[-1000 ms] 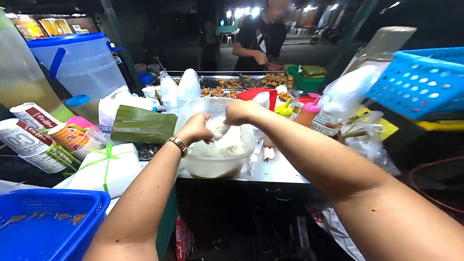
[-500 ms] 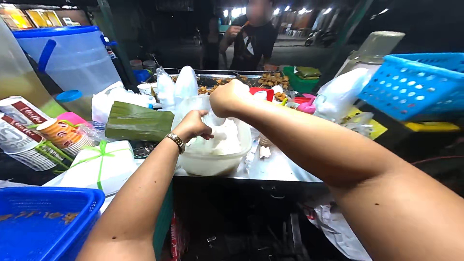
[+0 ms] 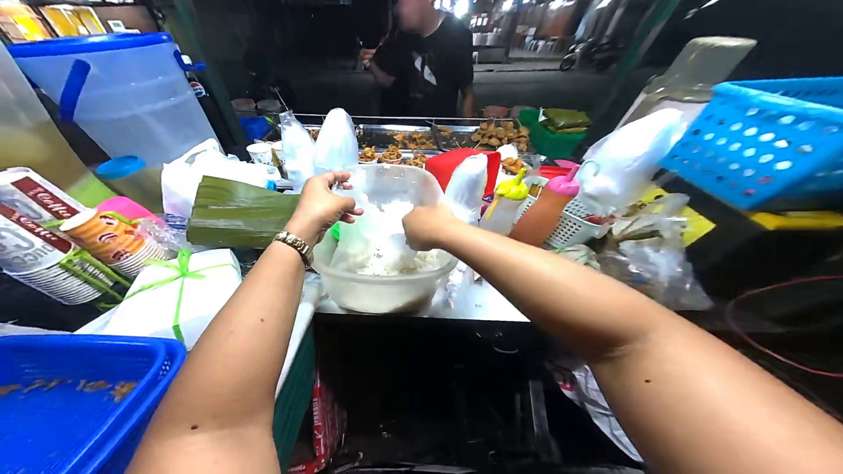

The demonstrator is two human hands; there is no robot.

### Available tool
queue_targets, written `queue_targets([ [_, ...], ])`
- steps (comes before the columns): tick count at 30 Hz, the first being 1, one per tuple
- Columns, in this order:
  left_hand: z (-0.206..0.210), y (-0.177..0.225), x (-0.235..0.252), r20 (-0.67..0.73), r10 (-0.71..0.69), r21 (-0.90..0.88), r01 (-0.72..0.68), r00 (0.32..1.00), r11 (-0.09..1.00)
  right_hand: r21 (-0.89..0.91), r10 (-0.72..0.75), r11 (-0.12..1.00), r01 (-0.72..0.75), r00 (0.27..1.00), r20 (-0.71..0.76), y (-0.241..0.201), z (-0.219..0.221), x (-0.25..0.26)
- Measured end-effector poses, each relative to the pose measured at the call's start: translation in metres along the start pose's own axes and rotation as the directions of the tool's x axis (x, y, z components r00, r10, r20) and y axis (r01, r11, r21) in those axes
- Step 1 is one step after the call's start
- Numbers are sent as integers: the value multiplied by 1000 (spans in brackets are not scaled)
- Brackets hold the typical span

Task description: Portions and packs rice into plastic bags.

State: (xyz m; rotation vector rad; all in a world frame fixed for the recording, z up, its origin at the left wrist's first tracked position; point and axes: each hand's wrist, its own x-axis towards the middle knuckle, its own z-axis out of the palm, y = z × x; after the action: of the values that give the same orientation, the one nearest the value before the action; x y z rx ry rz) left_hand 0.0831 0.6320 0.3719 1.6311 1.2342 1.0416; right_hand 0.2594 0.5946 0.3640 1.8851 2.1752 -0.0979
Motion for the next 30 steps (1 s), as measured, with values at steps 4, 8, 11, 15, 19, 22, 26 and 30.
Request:
queue_targets([
  [4,1,-38,9,-50,59,83,-55,997,995,9,-62,998,62,998,33,-9,13,5],
  [8,8,-49,11,-46,48,140,-41,998,989,42,-98,995,96,994,48,-20,21,2],
  [11,9,-50,11,-51,39,124,-33,998,992,56,-155,987,150,984,86,-26,24,5],
  [15,8,-50,11,-83,34,68,-28,996,997,197,-263,951,237,957,121,-19,30,9],
  [19,5,-47,13,-95,13,-29,-16,995,999,556,-296,810,189,949,109,13,22,9],
  [22,-5,-38,12,-71,2,-108,-10,997,994,774,-290,614,156,956,37,42,13,6],
  [26,-18,-22,9,25,-8,-50,9,1000,999,807,-150,585,78,989,13,58,-16,-12],
  [30,-17,-6,3,245,6,157,-46,970,986,801,10,597,37,999,-53,66,-34,-12],
])
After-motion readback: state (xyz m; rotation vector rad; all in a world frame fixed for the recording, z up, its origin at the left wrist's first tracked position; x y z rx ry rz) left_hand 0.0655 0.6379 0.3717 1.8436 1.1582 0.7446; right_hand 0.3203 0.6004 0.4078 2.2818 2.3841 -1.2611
